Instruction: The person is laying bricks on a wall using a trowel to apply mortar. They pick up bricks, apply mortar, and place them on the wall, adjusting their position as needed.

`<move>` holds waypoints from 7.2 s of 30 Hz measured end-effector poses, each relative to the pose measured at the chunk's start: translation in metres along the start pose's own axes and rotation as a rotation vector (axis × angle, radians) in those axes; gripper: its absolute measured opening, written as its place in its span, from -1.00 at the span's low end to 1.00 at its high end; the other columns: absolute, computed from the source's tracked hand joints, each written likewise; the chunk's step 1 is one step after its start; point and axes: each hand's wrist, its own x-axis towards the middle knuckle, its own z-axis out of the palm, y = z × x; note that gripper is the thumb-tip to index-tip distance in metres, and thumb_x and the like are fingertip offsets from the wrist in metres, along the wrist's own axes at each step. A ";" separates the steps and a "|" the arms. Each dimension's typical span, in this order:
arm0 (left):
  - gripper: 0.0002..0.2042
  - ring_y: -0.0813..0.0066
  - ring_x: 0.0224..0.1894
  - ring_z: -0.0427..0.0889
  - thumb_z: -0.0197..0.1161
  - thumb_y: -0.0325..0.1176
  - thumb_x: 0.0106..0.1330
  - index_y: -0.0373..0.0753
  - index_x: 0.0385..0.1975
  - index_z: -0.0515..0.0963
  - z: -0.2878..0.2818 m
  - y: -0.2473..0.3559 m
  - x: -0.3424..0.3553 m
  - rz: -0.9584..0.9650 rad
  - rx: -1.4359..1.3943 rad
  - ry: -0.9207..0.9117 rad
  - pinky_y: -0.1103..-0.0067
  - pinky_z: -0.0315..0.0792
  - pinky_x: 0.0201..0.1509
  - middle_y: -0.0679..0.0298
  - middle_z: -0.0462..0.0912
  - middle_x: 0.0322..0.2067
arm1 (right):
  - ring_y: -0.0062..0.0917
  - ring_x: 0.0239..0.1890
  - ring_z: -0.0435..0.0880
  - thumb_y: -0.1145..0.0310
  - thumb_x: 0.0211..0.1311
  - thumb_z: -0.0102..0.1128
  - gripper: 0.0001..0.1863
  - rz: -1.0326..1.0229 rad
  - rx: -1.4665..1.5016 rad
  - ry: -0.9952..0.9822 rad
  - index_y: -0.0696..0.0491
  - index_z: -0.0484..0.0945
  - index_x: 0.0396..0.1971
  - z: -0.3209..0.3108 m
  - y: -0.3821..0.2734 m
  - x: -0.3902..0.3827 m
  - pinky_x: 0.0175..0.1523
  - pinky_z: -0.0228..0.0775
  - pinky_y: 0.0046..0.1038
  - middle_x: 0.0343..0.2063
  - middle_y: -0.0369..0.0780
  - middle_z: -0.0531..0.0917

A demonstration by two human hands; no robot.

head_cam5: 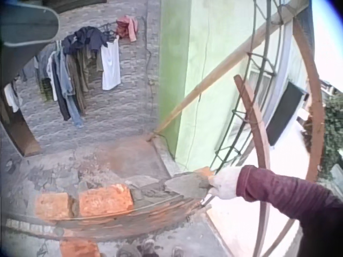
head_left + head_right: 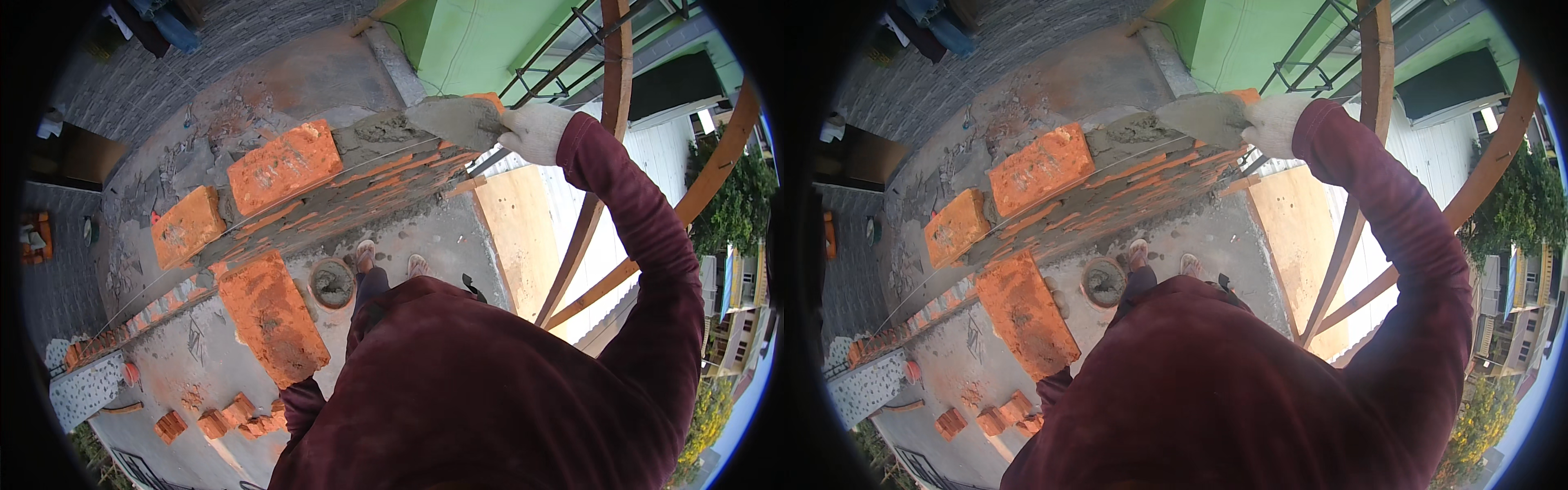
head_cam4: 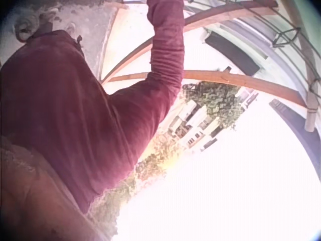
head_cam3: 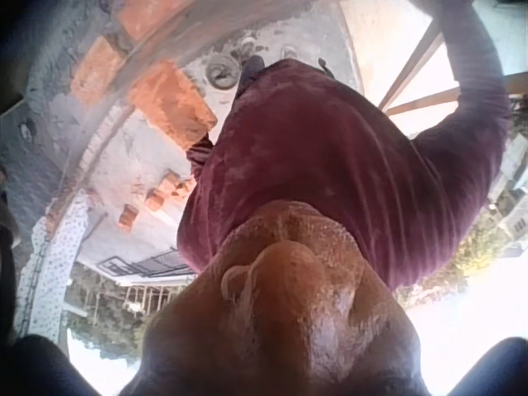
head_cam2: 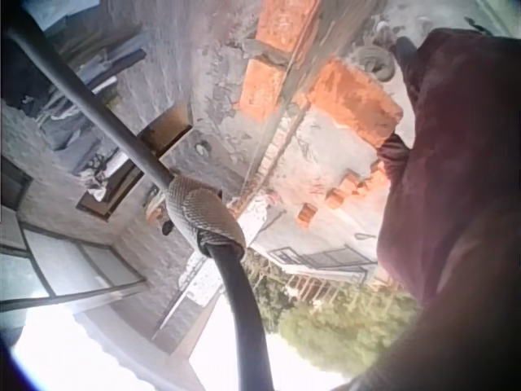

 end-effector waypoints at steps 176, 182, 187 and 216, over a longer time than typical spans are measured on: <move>-0.25 0.23 0.35 0.54 0.52 -0.06 0.24 -0.24 0.40 0.43 0.361 0.050 0.303 0.499 1.712 -0.960 0.32 0.46 0.36 0.07 0.48 0.38 | -0.48 -0.56 0.55 0.05 0.32 0.05 -0.56 0.367 2.230 0.818 0.17 0.51 -0.13 0.136 -0.167 -0.023 -0.40 0.55 -0.39 -0.55 -0.23 0.54; -0.51 0.09 0.45 0.38 0.02 0.01 0.57 -0.14 0.32 0.53 0.378 0.048 0.276 0.761 2.004 -1.344 0.27 0.22 0.53 0.09 0.48 0.38 | -0.53 -0.75 0.36 0.28 0.33 0.14 -0.86 0.241 3.023 0.448 0.00 0.48 -0.39 0.235 -0.215 0.029 -0.64 0.32 -0.37 -0.68 -0.33 0.39; -0.53 0.09 0.38 0.46 -0.02 0.03 0.59 -0.14 0.19 0.63 0.378 0.046 0.276 0.736 2.016 -1.252 0.31 0.29 0.48 0.09 0.59 0.27 | -0.40 -0.62 0.47 0.39 0.26 0.15 -0.83 -0.337 3.079 0.190 0.09 0.58 -0.20 0.220 -0.255 0.106 -0.39 0.45 -0.17 -0.64 -0.26 0.44; -0.27 0.13 0.33 0.38 0.24 0.18 0.34 -0.15 0.40 0.36 0.366 -0.059 0.162 0.897 2.447 -0.535 -0.01 -0.04 0.54 0.13 0.46 0.25 | -0.14 0.01 0.77 0.36 0.21 0.31 -0.64 0.320 -0.600 -0.180 0.09 0.74 0.01 -0.060 -0.111 0.198 0.05 0.63 -0.20 -0.05 -0.04 0.77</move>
